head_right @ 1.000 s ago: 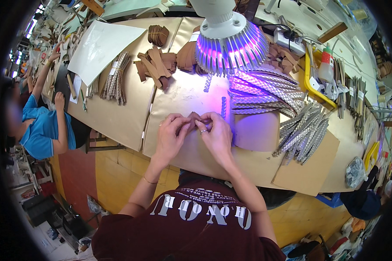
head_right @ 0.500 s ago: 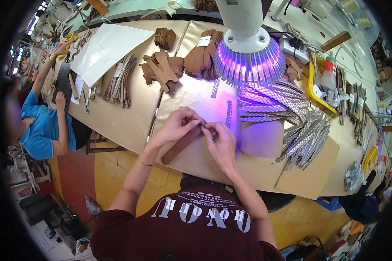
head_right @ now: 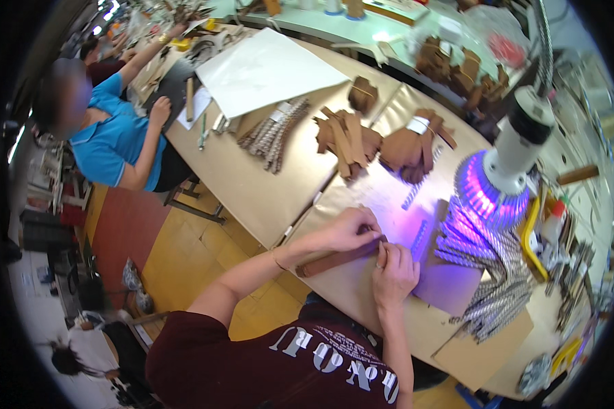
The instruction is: The person repeatedly picks up braided cords and brown leather strips, wraps the cords around the strips, and places the finished pieces on a cardboard sheet. The person also gathers the completed pieces into a bundle and ties them with a rubber band.
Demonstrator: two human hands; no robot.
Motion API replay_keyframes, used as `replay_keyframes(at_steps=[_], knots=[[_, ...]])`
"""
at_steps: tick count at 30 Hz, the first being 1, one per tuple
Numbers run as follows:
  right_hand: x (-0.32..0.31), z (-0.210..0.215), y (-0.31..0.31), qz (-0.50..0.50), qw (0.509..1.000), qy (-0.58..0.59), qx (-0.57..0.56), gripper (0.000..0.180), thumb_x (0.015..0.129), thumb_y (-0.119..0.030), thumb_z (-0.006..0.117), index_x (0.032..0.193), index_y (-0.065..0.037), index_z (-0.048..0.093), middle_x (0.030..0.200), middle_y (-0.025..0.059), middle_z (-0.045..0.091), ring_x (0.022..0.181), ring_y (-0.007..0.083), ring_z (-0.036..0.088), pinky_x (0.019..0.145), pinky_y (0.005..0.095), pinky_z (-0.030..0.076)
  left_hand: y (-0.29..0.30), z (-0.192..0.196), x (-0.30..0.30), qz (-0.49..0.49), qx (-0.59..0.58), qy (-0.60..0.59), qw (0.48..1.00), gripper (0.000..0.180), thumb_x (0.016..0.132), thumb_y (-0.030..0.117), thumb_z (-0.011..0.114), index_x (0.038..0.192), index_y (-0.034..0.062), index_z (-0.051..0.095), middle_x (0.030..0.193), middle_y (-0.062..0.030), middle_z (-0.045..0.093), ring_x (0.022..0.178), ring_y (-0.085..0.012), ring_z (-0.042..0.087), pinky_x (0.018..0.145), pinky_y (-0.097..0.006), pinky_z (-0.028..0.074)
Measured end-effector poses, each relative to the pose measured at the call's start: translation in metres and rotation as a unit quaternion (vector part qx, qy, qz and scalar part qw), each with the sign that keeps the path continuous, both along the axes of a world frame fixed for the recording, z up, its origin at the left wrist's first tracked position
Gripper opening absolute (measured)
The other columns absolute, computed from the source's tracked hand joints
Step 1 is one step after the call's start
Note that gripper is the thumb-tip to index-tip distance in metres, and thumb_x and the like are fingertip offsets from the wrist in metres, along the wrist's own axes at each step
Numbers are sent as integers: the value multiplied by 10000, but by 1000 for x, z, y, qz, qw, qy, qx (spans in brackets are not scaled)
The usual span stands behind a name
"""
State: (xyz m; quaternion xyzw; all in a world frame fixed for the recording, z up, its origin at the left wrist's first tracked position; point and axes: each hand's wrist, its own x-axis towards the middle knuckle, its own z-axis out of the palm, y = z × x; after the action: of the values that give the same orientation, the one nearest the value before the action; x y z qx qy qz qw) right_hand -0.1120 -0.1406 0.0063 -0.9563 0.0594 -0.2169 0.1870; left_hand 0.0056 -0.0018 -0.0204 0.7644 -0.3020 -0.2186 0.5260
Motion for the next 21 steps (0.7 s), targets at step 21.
replay_keyframes(at_steps=[21], knots=[[-16, 46, 6, 208, 954, 75, 204, 145, 783, -30, 726, 879, -58, 621, 1079, 100, 675, 973, 321, 628, 880, 432, 475, -2, -2, -17, 62, 82, -111, 989, 126, 879, 139, 618, 925, 27, 650, 943, -149, 624, 908, -337, 617, 799, -421, 502]])
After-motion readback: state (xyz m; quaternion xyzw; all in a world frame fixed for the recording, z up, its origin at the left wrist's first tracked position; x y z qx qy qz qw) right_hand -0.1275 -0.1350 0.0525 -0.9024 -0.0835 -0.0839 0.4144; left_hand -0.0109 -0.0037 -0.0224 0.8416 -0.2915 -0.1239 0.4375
